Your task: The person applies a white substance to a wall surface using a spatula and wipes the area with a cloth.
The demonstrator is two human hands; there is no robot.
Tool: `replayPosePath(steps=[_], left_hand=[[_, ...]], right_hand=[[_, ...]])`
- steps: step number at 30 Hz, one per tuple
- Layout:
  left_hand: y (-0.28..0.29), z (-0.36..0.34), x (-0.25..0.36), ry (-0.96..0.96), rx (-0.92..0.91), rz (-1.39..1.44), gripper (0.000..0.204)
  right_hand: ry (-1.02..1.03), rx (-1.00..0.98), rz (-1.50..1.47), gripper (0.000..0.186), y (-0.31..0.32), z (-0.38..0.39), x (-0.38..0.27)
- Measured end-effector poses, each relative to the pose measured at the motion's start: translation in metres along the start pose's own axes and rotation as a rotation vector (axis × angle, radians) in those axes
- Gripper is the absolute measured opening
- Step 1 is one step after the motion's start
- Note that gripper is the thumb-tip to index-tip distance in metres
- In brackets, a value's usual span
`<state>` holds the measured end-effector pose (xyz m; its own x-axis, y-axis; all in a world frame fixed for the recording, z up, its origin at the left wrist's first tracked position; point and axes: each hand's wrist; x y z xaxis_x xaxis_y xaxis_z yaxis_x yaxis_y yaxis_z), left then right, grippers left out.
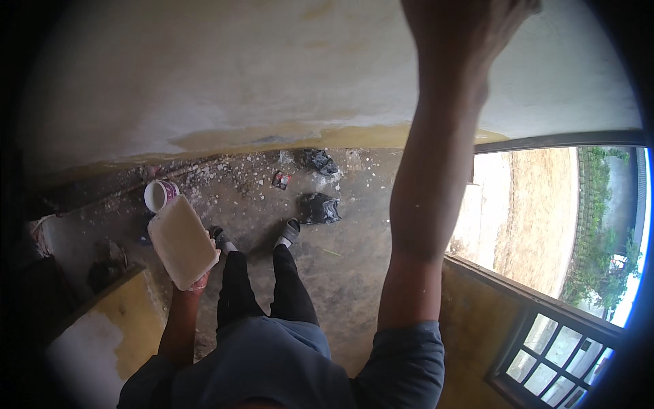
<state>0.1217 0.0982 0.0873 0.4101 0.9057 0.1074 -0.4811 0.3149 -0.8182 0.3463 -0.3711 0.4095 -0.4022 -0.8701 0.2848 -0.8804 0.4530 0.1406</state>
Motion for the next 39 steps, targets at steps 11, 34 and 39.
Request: replayPosePath(steps=[11,34,39], left_hand=[[-0.018,-0.026,-0.006,0.180,-0.303,-0.065,0.066],[-0.058,-0.056,-0.020,0.255,-0.214,-0.104,0.062],[-0.013,-0.068,-0.028,0.221,-0.179,-0.047,0.062]], right_hand=[[-0.227,-0.785,-0.279,0.047,0.052,0.554,-0.117],[-0.471,-1.070,-0.232,0.057,0.071,0.542,-0.075],[-1.184,-0.935,-0.469,0.030,0.175,0.447,-0.106]])
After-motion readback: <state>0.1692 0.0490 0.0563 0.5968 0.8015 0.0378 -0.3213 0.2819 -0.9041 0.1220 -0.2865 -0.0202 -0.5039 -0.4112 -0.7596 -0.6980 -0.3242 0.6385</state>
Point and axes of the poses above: each hand's wrist, its own z-axis away from the middle knuckle, its own y-axis out of the back of the hand, x = y × z, and after that the axes turned 7 degrees about z, right-handed
